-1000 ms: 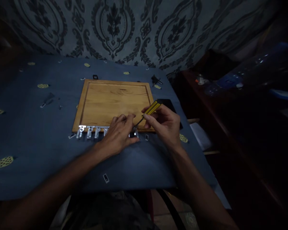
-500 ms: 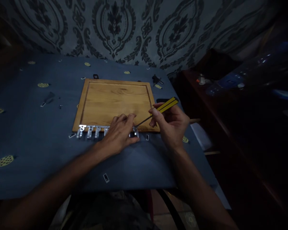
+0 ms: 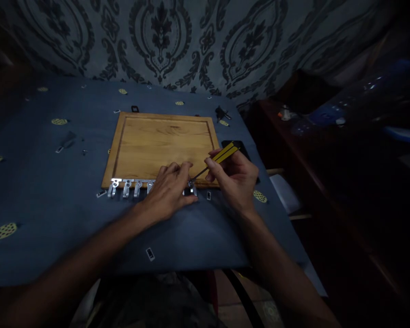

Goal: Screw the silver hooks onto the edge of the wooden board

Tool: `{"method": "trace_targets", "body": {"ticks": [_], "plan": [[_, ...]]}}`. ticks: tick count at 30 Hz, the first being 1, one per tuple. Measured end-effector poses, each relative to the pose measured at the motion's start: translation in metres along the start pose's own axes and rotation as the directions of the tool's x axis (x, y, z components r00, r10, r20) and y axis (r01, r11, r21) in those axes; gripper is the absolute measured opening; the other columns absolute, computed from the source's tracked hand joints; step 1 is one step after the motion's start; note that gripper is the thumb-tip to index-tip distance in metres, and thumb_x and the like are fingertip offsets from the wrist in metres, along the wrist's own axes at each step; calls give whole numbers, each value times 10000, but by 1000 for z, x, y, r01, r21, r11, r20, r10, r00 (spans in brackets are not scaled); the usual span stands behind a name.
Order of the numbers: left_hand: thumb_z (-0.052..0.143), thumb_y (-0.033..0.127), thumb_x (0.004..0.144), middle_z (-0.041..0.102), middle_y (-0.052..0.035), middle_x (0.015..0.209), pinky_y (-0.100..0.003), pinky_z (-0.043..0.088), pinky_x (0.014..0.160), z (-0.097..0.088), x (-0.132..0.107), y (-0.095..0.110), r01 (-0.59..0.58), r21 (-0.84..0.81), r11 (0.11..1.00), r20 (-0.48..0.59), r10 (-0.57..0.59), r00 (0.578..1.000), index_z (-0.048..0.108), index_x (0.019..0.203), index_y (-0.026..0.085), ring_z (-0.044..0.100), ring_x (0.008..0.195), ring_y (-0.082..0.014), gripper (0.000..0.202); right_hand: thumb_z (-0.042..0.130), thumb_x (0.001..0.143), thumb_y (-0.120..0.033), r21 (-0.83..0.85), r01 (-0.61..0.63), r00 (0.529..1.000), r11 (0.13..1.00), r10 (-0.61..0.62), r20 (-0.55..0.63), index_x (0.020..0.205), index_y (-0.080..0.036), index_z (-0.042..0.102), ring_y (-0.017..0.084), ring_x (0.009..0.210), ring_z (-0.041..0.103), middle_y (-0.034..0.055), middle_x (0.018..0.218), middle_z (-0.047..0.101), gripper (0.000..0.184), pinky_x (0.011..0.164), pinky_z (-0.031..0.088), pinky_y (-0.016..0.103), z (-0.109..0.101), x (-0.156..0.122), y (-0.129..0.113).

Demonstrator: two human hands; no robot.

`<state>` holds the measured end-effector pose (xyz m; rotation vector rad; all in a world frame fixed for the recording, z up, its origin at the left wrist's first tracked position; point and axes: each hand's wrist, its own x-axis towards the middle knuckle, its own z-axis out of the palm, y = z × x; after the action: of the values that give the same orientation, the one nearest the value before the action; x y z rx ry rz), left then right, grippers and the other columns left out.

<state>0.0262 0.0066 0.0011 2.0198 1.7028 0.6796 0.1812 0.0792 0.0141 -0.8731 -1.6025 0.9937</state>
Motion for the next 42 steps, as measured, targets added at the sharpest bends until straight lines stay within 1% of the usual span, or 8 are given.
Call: {"method": "trace_targets", "body": {"ticks": [5, 11, 14, 18, 22, 26, 33, 42], "plan": [[782, 297, 834, 652, -61, 1136, -451, 420, 965, 1, 0, -1, -2, 12, 1000, 2, 2, 1000, 394, 1304, 224, 560, 1174, -304, 614, 828, 747, -408, -8, 8, 997, 1000, -8, 71, 878, -210, 685, 80, 465, 605, -51, 708, 660, 277, 453, 524, 215, -3, 1, -3], [802, 298, 821, 654, -61, 1134, -444, 432, 953, 1, 0, -1, -9, 11, 1000, -6, 9, 1000, 398, 1285, 216, 567, 1160, -310, 620, 711, 857, -483, -15, 21, 981, 1000, -18, 191, 967, -207, 724, 103, 513, 638, -17, 721, 681, 297, 545, 569, 258, -11, 4, -9], [807, 283, 820, 654, -62, 1123, -432, 435, 943, -1, -1, 1, -3, 13, 1000, -5, 3, 1000, 402, 1290, 212, 571, 1145, -301, 625, 772, 807, -459, -59, 39, 988, 998, -29, 154, 877, -211, 727, 94, 513, 616, -33, 680, 646, 262, 527, 545, 237, -12, 5, -9], [816, 281, 813, 660, -67, 1108, -430, 426, 957, -2, 0, 4, 4, 23, 1000, 2, -4, 1000, 394, 1320, 195, 568, 1156, -301, 666, 852, 722, -417, -39, 45, 997, 998, -42, 59, 720, -202, 647, 74, 474, 574, -61, 615, 594, 296, 468, 482, 203, -6, 3, -4], [805, 281, 824, 659, -75, 1127, -424, 420, 965, -2, 0, 2, 1, 23, 1000, 10, -1, 1000, 385, 1347, 185, 560, 1172, -300, 677, 835, 751, -394, -17, 76, 997, 997, -77, -31, 708, -206, 595, 66, 443, 551, -71, 586, 568, 308, 431, 449, 195, -1, 1, -2], [803, 279, 820, 669, -66, 1131, -432, 407, 983, 0, -1, -1, -20, 4, 1000, 2, 20, 1000, 378, 1360, 177, 553, 1177, -301, 694, 785, 803, -444, -14, 125, 985, 992, -126, -115, 731, -230, 576, 82, 439, 547, -55, 596, 576, 307, 411, 443, 220, -4, 2, -3], [791, 267, 825, 670, -64, 1134, -436, 399, 985, -1, -1, 0, -6, -9, 1000, -4, 6, 1000, 393, 1342, 201, 558, 1172, -305, 656, 803, 771, -494, -28, 101, 993, 994, -103, -64, 704, -228, 582, 81, 424, 533, -57, 577, 569, 352, 395, 451, 223, -5, 4, -6], [797, 274, 821, 661, -65, 1116, -424, 401, 970, 0, -1, 0, -12, -3, 1000, -7, 12, 1000, 390, 1349, 177, 555, 1160, -305, 674, 814, 767, -402, -41, 62, 998, 997, -63, -19, 706, -207, 595, 64, 453, 549, -69, 587, 558, 299, 427, 437, 191, -2, 2, -3]]}}
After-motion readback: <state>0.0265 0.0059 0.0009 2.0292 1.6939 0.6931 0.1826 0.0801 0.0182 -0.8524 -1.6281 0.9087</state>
